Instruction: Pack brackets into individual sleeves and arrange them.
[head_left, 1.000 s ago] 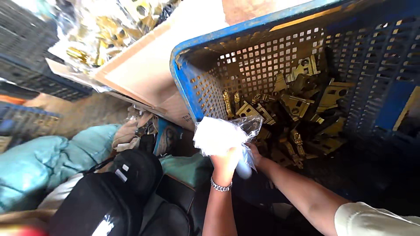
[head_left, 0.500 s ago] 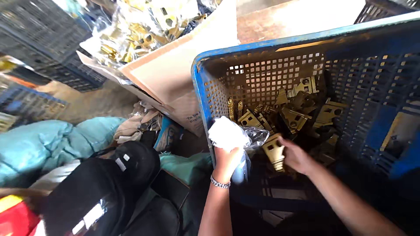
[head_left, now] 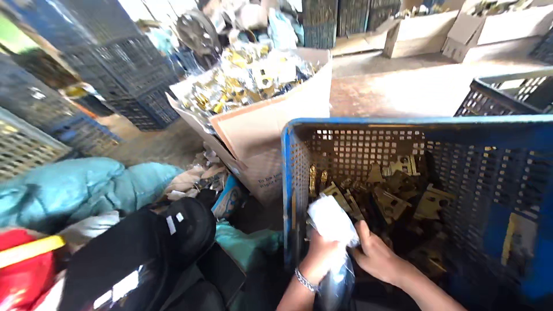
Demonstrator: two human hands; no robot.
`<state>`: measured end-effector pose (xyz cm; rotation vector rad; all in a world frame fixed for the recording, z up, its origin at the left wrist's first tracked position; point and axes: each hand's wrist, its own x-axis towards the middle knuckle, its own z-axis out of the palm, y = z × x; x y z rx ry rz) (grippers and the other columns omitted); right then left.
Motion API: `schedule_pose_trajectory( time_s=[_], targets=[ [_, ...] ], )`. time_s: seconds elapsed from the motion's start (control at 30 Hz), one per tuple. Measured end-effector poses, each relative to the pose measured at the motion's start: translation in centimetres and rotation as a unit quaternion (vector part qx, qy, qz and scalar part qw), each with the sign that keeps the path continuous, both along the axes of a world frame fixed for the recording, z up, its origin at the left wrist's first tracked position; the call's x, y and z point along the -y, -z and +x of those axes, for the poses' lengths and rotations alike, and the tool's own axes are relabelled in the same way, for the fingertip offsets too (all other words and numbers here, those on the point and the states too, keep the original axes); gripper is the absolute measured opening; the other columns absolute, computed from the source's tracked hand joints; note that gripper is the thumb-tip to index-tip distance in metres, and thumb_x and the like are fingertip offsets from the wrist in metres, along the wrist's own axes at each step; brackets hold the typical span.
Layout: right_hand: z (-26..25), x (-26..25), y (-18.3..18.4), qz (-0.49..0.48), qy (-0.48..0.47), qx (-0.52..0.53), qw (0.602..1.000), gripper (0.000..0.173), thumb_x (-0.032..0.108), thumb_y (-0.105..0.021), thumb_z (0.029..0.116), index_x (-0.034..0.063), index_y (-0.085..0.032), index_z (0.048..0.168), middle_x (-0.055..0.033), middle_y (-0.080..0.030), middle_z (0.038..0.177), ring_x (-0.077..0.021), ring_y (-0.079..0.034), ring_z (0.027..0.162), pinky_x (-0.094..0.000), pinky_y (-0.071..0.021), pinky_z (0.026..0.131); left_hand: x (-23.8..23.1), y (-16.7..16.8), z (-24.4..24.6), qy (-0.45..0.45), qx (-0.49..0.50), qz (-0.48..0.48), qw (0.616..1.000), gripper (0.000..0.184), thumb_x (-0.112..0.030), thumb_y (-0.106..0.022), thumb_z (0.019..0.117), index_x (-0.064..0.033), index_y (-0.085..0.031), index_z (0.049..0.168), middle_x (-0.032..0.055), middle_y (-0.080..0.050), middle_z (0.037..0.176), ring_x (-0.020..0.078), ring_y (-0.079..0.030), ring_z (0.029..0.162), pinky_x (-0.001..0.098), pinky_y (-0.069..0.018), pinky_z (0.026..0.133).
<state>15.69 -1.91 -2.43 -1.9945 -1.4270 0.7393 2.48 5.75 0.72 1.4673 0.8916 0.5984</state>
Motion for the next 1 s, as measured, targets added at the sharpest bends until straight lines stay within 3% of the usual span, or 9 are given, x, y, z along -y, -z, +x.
schedule_pose_trajectory(
  time_s=[0.1, 0.2, 0.3, 0.37, 0.53, 0.67, 0.73, 0.9, 1.0],
  targets=[
    [0.7, -1.6, 0.9, 0.086, 0.041, -0.192, 0.977, 0.084, 0.020, -0.076, 0.0812, -0.0140, -0.034, 0.146, -0.0235, -0.062, 0.128, -0.0179, -0.062, 0.118, -0.0323, -0.0488, 0.104, -0.6, 2.7, 1.1, 0.019, -0.014, 0.222, 0.975, 0.055, -0.010, -0.085, 0.0729, 0.0159, -0.064, 0.117, 0.0223, -0.072, 0.109, 0.0223, -0.069, 0.107, 0.0388, -0.0535, 0.099],
    [1.7, -1.7, -1.4, 0.091, 0.089, -0.352, 0.927, 0.083, 0.010, -0.077, 0.0796, -0.0006, -0.035, 0.150, -0.0195, -0.062, 0.130, -0.0213, -0.065, 0.113, -0.0377, -0.0562, 0.095, -2.5, 3.1, 1.2, -0.100, 0.017, 0.210, 0.972, 0.063, -0.008, -0.085, 0.0724, 0.0197, -0.057, 0.121, 0.0252, -0.069, 0.112, 0.0231, -0.067, 0.109, 0.0372, -0.0523, 0.100],
    [2.3, -1.4, -0.8, 0.195, 0.129, -0.230, 0.945, 0.056, 0.018, -0.070, 0.0887, -0.0005, -0.055, 0.140, -0.0146, -0.067, 0.121, -0.0172, -0.066, 0.106, -0.0352, -0.0553, 0.092, -0.5, 2.6, 0.4, -0.028, 0.076, 0.232, 0.969, 0.051, -0.004, -0.082, 0.0729, 0.0191, -0.061, 0.114, 0.0209, -0.072, 0.104, 0.0144, -0.069, 0.101, 0.0293, -0.0547, 0.095],
    [2.7, -1.1, 0.2, 0.221, 0.101, -0.091, 0.966, 0.050, 0.013, -0.069, 0.0835, -0.0049, -0.064, 0.130, -0.0232, -0.069, 0.120, -0.0348, -0.066, 0.112, -0.0536, -0.0510, 0.098, 1.1, 2.7, 0.7, 0.060, 0.118, 0.255, 0.958, 0.047, -0.001, -0.084, 0.0685, 0.0160, -0.065, 0.108, 0.0160, -0.075, 0.099, 0.0087, -0.071, 0.097, 0.0254, -0.0559, 0.092],
    [5.4, 1.8, -5.7, -0.167, -0.190, 0.037, 0.967, 0.025, 0.007, -0.077, 0.0885, -0.0044, -0.074, 0.111, -0.0285, -0.070, 0.110, -0.0454, -0.065, 0.107, -0.0625, -0.0469, 0.098, -2.7, 1.9, -0.9, -0.075, 0.113, -0.002, 0.991, 0.054, -0.005, -0.075, 0.0869, 0.0118, -0.050, 0.132, 0.0154, -0.069, 0.112, 0.0133, -0.068, 0.102, 0.0304, -0.0567, 0.094],
    [8.1, 2.8, -14.0, 0.304, -0.117, -0.007, 0.945, 0.021, 0.010, -0.072, 0.0894, 0.0078, -0.071, 0.110, 0.0010, -0.072, 0.100, -0.0043, -0.068, 0.081, -0.0237, -0.0601, 0.072, -3.2, 0.4, -1.7, -0.130, 0.091, -0.035, 0.987, 0.056, 0.006, -0.067, 0.0844, 0.0121, -0.045, 0.136, 0.0169, -0.064, 0.117, 0.0100, -0.065, 0.103, 0.0271, -0.0559, 0.091],
    [8.4, 0.7, -16.5, 0.453, 0.018, 0.008, 0.891, 0.037, 0.009, -0.067, 0.0944, 0.0065, -0.058, 0.130, -0.0020, -0.069, 0.118, -0.0075, -0.073, 0.090, -0.0279, -0.0645, 0.078, -2.4, 1.4, -1.0, -0.108, 0.085, 0.004, 0.991, 0.072, 0.007, -0.077, 0.0751, 0.0143, -0.042, 0.137, 0.0176, -0.063, 0.120, 0.0085, -0.064, 0.108, 0.0240, -0.0540, 0.095],
    [3.4, 0.3, -9.6, 0.097, -0.091, 0.033, 0.991, 0.051, 0.021, -0.067, 0.0993, -0.0094, -0.055, 0.139, -0.0301, -0.055, 0.141, -0.0395, -0.059, 0.128, -0.0486, -0.0488, 0.107, -0.2, 2.7, 0.9, -0.025, 0.063, 0.093, 0.993, 0.063, 0.001, -0.084, 0.0716, 0.0170, -0.053, 0.124, 0.0163, -0.068, 0.109, 0.0076, -0.066, 0.102, 0.0236, -0.0540, 0.093],
    [1.7, 0.4, -4.3, 0.097, -0.035, -0.053, 0.993, 0.029, 0.016, -0.068, 0.0975, -0.0091, -0.070, 0.112, -0.0261, -0.069, 0.113, -0.0315, -0.069, 0.100, -0.0401, -0.0568, 0.091, 0.0, 3.4, 1.1, 0.005, 0.051, 0.166, 0.985, 0.051, 0.000, -0.082, 0.0729, 0.0172, -0.060, 0.116, 0.0169, -0.069, 0.104, 0.0089, -0.066, 0.100, 0.0245, -0.0526, 0.093]
  ],
)
